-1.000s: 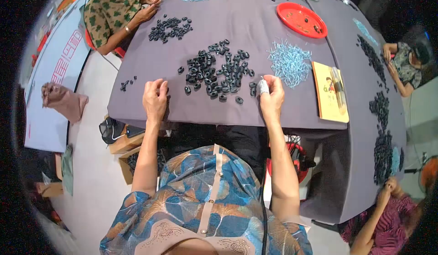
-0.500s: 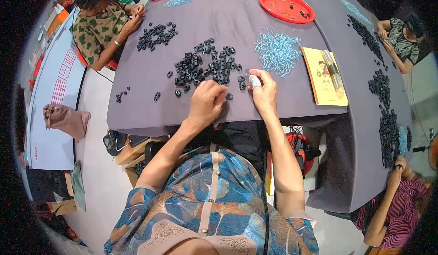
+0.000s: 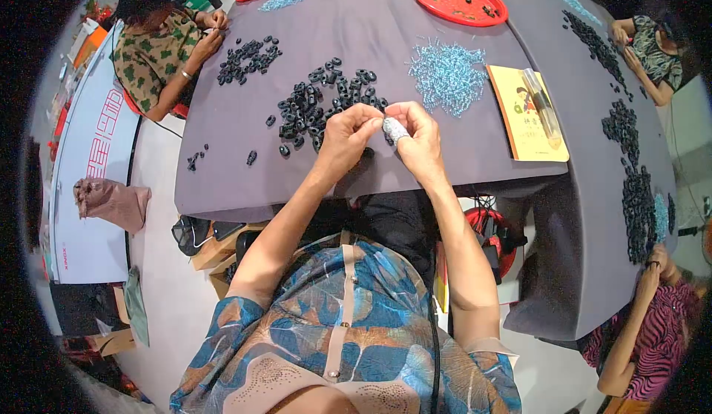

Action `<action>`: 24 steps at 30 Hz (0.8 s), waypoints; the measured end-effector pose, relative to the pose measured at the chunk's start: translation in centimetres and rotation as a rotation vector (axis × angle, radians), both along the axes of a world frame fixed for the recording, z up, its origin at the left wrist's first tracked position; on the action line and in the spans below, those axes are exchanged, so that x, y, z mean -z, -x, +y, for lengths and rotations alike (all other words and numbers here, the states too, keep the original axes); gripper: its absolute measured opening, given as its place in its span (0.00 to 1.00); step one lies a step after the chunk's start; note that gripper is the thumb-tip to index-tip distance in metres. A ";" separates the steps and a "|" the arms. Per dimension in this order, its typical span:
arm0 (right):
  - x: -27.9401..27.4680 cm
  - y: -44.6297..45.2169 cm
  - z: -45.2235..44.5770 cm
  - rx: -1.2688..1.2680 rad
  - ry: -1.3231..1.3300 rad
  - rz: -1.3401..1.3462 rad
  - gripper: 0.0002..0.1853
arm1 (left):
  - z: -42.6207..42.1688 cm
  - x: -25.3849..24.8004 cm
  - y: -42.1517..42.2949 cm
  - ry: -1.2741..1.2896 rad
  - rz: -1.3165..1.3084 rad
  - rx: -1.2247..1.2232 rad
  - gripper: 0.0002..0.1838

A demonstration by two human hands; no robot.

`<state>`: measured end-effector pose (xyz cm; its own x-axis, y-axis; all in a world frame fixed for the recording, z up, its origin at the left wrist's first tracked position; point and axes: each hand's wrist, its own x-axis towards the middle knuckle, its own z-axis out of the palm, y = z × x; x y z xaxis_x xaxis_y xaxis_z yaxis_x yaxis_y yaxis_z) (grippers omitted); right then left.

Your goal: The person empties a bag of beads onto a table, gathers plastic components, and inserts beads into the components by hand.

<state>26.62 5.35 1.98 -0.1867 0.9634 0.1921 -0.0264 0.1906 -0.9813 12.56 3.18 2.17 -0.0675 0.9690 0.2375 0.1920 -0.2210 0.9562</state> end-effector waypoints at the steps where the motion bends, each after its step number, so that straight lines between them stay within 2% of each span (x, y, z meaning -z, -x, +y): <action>1: -0.1 0.1 -0.1 -0.011 0.010 0.024 0.08 | 0.1 0.1 0.1 0.000 0.000 -0.007 0.05; 8: 0.6 0.0 0.1 -0.076 0.033 0.079 0.10 | -0.1 -0.5 -0.2 0.051 -0.159 0.056 0.07; 16: 0.2 -0.6 0.7 -0.051 -0.033 0.036 0.08 | 0.7 -1.6 -0.4 0.090 -0.108 0.098 0.06; 19: 0.9 -1.0 1.1 0.035 -0.062 -0.038 0.05 | 0.6 -1.3 -0.8 0.023 0.066 0.066 0.04; 22: 0.6 -1.4 1.2 0.111 -0.026 0.002 0.03 | 0.5 -0.3 -0.3 -0.303 0.693 0.001 0.08; 24: 0.7 -1.8 1.4 0.111 0.012 -0.033 0.04 | 0.1 -0.3 -0.6 -0.310 0.743 0.014 0.10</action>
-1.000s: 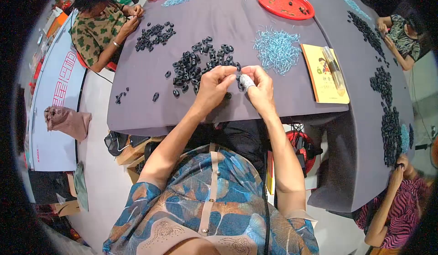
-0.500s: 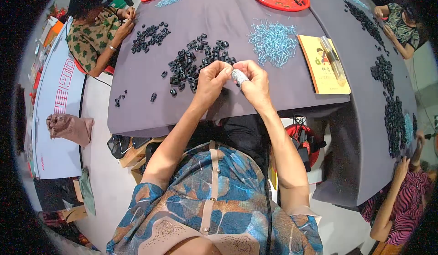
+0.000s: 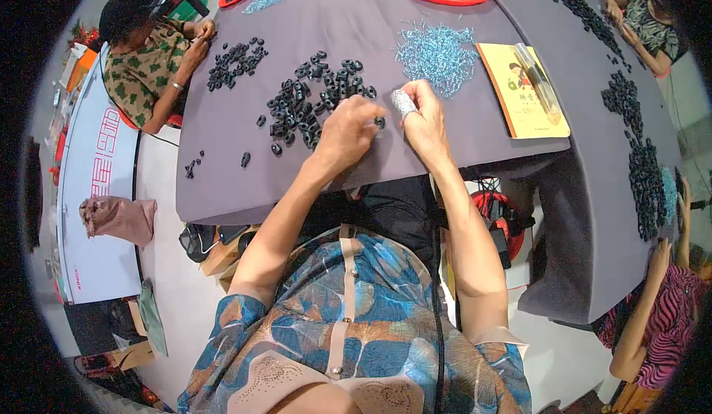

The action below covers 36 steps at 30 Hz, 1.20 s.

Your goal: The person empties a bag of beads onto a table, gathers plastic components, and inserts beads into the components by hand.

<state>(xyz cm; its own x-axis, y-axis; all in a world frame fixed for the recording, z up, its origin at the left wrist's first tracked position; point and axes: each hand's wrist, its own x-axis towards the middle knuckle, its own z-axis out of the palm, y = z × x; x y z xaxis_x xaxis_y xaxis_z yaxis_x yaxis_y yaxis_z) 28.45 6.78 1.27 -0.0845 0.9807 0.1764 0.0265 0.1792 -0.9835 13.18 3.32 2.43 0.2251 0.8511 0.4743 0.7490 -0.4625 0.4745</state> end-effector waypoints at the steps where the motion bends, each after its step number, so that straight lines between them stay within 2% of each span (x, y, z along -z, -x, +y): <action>1: 0.1 -0.1 0.1 0.001 0.020 -0.017 0.05 | -0.1 -0.1 -0.2 -0.002 0.025 0.004 0.11; 4: 0.9 0.1 0.2 -0.011 -0.046 -0.072 0.07 | 0.0 -0.3 -0.7 0.028 0.181 -0.049 0.12; 7: 0.3 0.2 -0.2 -0.008 -0.041 -0.150 0.09 | 0.8 0.4 -0.5 0.045 0.194 -0.052 0.13; 10: 1.0 0.1 0.3 0.010 -0.063 -0.116 0.09 | 0.6 0.3 -0.3 0.044 0.169 -0.029 0.13; 13: 0.5 -0.1 0.2 -0.006 0.050 -0.077 0.08 | 0.4 0.3 -0.1 0.026 0.057 -0.030 0.14; 16: 0.8 0.0 0.4 -0.017 0.020 -0.020 0.08 | 0.7 0.5 0.6 -0.009 0.000 -0.133 0.14; 20: 0.8 0.0 0.5 -0.025 0.044 0.025 0.07 | 1.1 0.3 1.7 0.039 -0.007 -0.150 0.11; 26: 1.2 0.2 0.6 -0.018 0.043 0.011 0.06 | 2.1 0.4 0.7 0.024 0.128 -0.082 0.11; 29: 1.1 0.0 0.6 -0.029 0.022 -0.026 0.05 | 2.5 0.6 0.1 0.078 0.255 -0.113 0.12; 32: 1.1 0.1 0.5 -0.043 0.005 -0.046 0.05 | 2.4 0.5 0.0 0.091 0.268 -0.121 0.13; 35: 1.2 0.1 0.5 -0.046 -0.005 -0.052 0.05 | 2.3 1.2 0.5 -0.034 0.196 -0.113 0.12; 36: 1.2 0.1 0.5 -0.044 -0.003 -0.057 0.05 | 2.2 1.3 0.7 -0.026 0.054 -0.113 0.12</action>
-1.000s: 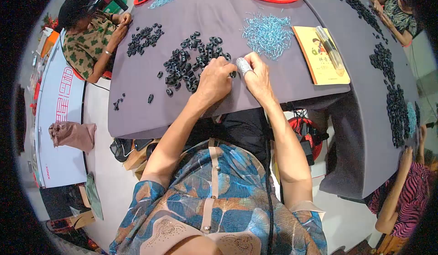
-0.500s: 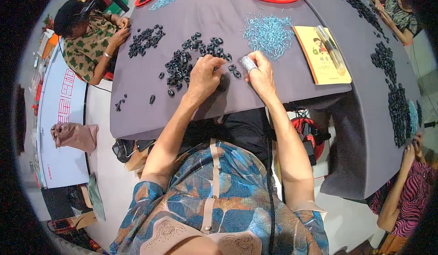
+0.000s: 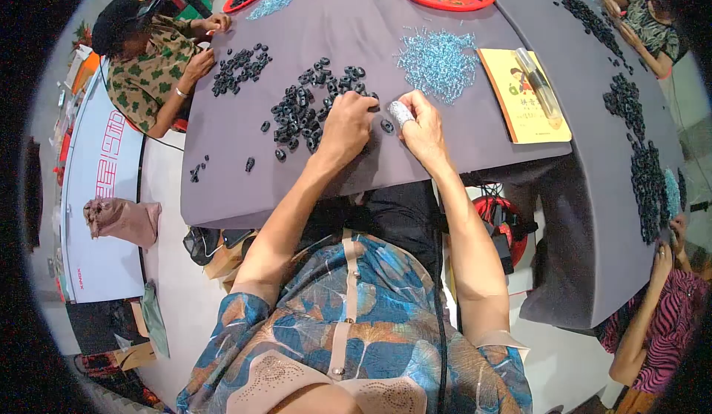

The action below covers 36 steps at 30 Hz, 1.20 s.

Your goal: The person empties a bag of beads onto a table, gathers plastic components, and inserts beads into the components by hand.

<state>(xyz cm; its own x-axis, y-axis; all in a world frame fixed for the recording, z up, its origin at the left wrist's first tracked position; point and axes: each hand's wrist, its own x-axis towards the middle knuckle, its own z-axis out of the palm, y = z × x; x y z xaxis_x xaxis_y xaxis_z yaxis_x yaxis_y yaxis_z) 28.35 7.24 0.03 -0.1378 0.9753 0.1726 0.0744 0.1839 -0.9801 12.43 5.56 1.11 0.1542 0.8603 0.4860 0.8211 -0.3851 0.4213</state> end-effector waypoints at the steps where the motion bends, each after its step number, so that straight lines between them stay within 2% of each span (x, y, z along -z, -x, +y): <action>1: 0.0 0.0 0.0 0.001 0.003 -0.005 0.05 | -0.2 0.1 0.3 0.001 -0.142 0.001 0.11; 2: 0.1 0.0 0.0 0.014 0.001 -0.005 0.05 | -0.6 0.2 0.7 0.004 -0.284 0.000 0.11; 5: 0.0 0.4 -0.1 0.030 -0.011 -0.016 0.05 | -2.8 -1.7 1.6 0.468 -0.975 0.044 0.11; 9: -0.5 1.3 -0.9 0.000 -0.095 -0.006 0.04 | -4.8 -1.4 2.4 0.532 -1.177 0.077 0.13; 16: -3.2 2.8 -3.3 -0.101 -0.234 -0.066 0.04 | -5.7 -1.0 2.2 0.547 -1.218 0.124 0.12; 20: -2.8 2.6 -3.0 -0.163 -0.217 -0.131 0.07 | -5.9 -0.5 2.5 0.539 -1.175 0.133 0.12; 23: -3.1 2.6 -3.3 -0.192 -0.218 -0.175 0.07 | -6.0 0.2 2.8 0.563 -1.224 0.183 0.12; 30: -2.9 3.4 -3.7 -0.257 -0.253 -0.201 0.07 | -6.9 0.3 3.0 0.637 -1.340 0.130 0.11; 32: -2.6 3.7 -4.0 -0.273 -0.230 -0.205 0.10 | -7.1 0.2 3.4 0.661 -1.370 0.138 0.10; 36: -3.0 4.6 -4.9 -0.237 -0.506 -0.319 0.14 | -7.5 0.9 4.2 0.655 -1.459 0.147 0.10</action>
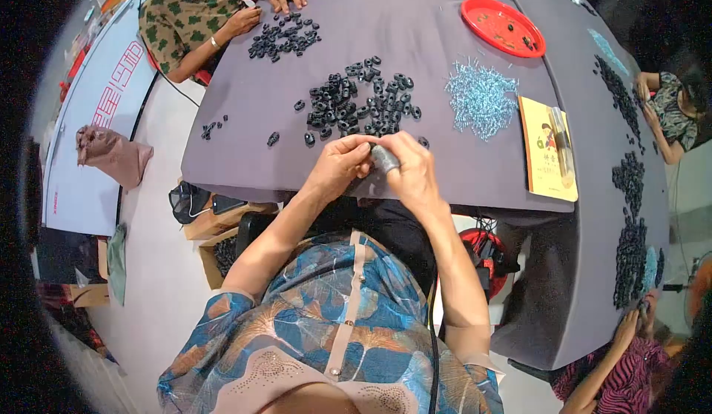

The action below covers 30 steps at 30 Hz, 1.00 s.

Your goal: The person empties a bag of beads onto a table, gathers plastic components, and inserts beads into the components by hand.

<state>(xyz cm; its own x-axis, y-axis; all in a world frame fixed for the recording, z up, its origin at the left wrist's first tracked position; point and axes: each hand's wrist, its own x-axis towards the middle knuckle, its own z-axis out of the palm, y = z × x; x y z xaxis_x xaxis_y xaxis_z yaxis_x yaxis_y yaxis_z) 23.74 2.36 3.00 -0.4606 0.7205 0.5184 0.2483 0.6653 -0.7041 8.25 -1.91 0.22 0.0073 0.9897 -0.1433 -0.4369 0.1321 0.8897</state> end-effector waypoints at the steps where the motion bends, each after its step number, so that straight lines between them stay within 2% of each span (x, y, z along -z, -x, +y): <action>1: 0.0 0.6 -0.5 0.011 -0.038 0.012 0.15 | -0.2 0.1 0.2 -0.004 -0.054 -0.018 0.11; 3: 0.0 1.7 -1.5 0.033 -0.114 0.036 0.17 | -0.6 0.4 0.7 -0.014 -0.163 -0.052 0.11; 4: 0.8 2.0 -1.5 0.008 -0.217 0.020 0.22 | -0.8 0.7 1.2 -0.027 -0.209 -0.043 0.11; 7: 0.8 3.1 -2.7 0.019 -0.270 -0.119 0.29 | -1.7 0.1 2.2 -0.033 -0.314 -0.081 0.11; 8: 1.3 3.3 -2.7 0.010 -0.301 -0.152 0.34 | -1.9 0.4 2.6 -0.060 -0.307 -0.062 0.11; 12: 1.1 3.6 -3.5 -0.049 -0.227 -0.215 0.34 | -2.9 0.4 3.2 -0.033 -0.340 -0.115 0.11; 15: 1.0 3.5 -2.8 -0.089 -0.210 -0.159 0.31 | -3.2 0.4 3.6 -0.024 -0.375 -0.125 0.10; 16: 0.8 3.7 -2.6 -0.075 -0.121 -0.078 0.24 | -3.2 0.3 3.9 -0.031 -0.377 -0.122 0.10; 21: -0.7 3.4 0.6 0.032 -0.084 -0.110 0.09 | -3.0 0.4 4.4 -0.004 -0.429 -0.134 0.10; 23: -1.1 3.8 2.4 0.064 -0.001 -0.126 0.08 | -3.0 0.5 4.3 -0.015 -0.436 -0.116 0.10; 30: 0.4 6.6 10.9 0.085 -0.124 -0.248 0.11 | -3.0 1.0 4.4 -0.048 -0.450 -0.073 0.10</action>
<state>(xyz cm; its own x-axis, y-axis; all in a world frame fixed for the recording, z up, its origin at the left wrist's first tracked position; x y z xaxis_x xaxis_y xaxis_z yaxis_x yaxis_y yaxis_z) 17.14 13.28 2.56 -0.5249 0.7003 0.4838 0.4613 0.7117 -0.5298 3.85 -4.96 -0.77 -0.0115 0.9953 -0.0958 -0.7879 0.0500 0.6138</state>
